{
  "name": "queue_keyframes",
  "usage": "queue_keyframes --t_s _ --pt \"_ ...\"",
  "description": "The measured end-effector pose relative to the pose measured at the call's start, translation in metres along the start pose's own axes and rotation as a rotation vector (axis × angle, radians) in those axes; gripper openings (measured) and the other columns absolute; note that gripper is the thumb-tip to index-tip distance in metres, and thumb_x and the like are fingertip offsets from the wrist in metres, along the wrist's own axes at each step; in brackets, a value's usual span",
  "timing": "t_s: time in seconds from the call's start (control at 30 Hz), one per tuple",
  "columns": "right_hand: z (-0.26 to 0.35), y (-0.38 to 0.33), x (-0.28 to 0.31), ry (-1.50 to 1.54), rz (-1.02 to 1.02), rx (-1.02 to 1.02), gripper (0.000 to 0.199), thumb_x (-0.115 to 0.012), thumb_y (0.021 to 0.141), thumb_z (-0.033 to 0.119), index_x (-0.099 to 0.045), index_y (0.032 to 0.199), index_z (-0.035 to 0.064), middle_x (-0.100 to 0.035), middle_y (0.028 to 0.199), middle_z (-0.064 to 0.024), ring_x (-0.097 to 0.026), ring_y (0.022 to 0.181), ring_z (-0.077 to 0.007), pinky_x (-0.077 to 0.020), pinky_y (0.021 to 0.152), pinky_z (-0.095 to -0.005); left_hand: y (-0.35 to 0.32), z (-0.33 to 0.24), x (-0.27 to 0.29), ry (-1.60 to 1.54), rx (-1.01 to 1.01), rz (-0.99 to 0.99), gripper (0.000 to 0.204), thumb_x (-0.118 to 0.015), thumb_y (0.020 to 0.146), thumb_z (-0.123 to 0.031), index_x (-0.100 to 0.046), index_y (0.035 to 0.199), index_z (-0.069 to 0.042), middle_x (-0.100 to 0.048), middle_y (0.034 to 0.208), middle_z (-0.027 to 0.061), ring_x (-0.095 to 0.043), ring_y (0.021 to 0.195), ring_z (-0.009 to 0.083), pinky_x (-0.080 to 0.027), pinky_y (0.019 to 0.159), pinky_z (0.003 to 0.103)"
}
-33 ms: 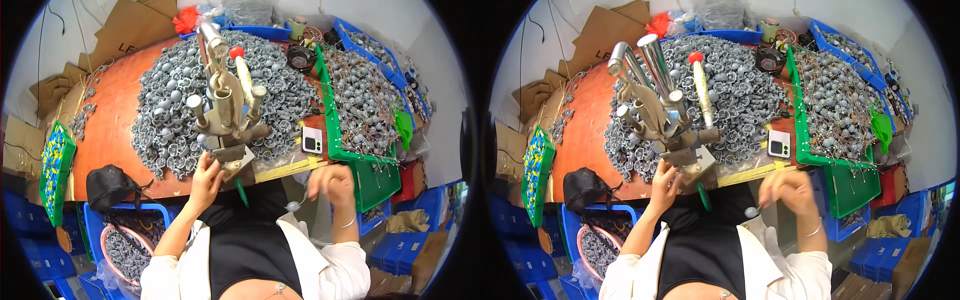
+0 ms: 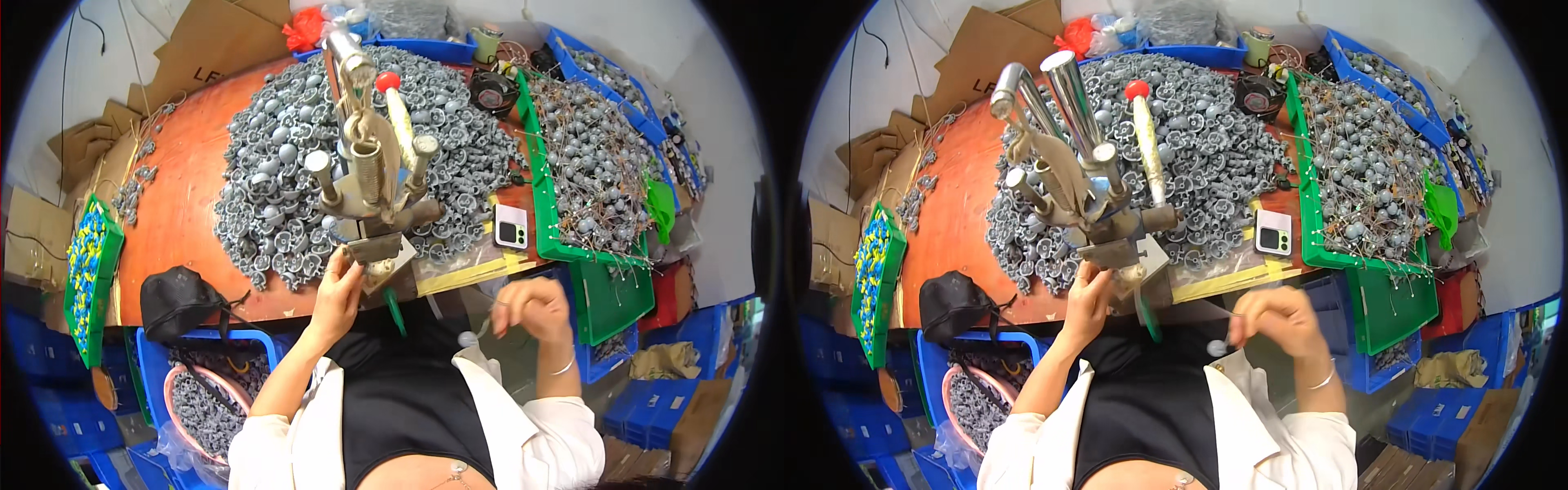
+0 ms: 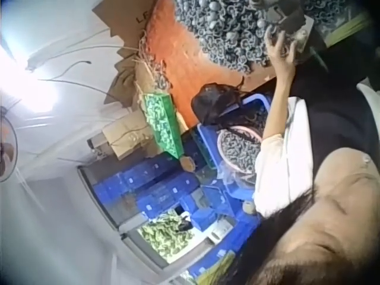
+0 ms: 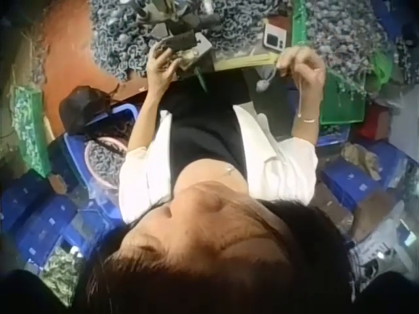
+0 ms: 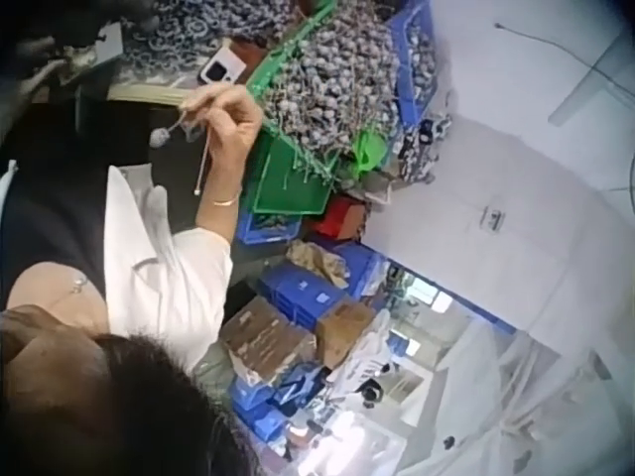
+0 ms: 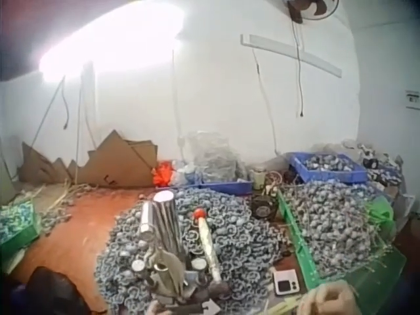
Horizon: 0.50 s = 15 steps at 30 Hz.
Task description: The worker is using a manual press to assemble small metal components at a factory workbench.
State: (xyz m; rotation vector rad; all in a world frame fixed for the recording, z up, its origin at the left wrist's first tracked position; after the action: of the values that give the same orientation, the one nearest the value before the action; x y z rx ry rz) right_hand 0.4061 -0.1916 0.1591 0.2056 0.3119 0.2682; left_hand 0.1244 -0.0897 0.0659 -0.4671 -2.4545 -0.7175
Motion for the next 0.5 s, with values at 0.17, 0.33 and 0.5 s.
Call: queue_keyframes --t_s 0.17,0.33,0.5 --pt "-0.043 -0.008 -0.034 0.074 -0.078 -0.198 0.017 -0.057 0.083 -0.008 -0.057 0.099 -0.0029 -0.062 0.070 -0.0075 -0.060 0.059 -0.0108 -0.0470 0.054 -0.0217 0.008 0.010 -0.020 0.145 -0.025 -0.094 0.023 -0.068 0.073 -0.001 -0.061 0.096 0.000 -0.057 0.101 0.0166 -0.052 0.093 0.0369 -0.044 0.080 0.042" --pt "-0.045 0.021 -0.055 -0.236 0.101 -0.160 0.040 -0.057 0.085 -0.001 -0.053 0.126 -0.0028 -0.065 0.067 -0.0068 -0.060 0.056 -0.0102 -0.0461 0.051 -0.0215 0.020 0.011 -0.024 0.091 0.098 -0.068 0.033 -0.075 0.067 -0.012 -0.067 0.098 -0.007 -0.056 0.101 0.0125 -0.045 0.098 0.0327 -0.038 0.084 0.043" --pt "-0.039 0.037 -0.060 -0.318 0.269 -0.143 0.035 -0.058 0.085 0.000 -0.057 0.120 -0.0028 -0.069 0.074 -0.0115 -0.069 0.067 -0.0180 -0.0517 0.060 -0.0246 0.024 0.017 -0.015 -0.105 0.197 0.067 0.036 -0.076 0.066 -0.010 -0.066 0.100 -0.004 -0.055 0.106 0.0142 -0.045 0.101 0.0326 -0.039 0.088 0.040"
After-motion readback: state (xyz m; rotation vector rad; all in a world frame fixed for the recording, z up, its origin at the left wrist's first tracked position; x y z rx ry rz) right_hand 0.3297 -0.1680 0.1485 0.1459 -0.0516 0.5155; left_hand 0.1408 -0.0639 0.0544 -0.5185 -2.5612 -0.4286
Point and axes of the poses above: each hand's wrist, its own y-axis towards the middle knuckle, its own x-axis out of the back of the hand, z = x × y, the point moved 2 cm from there along y, towards the middle knuckle
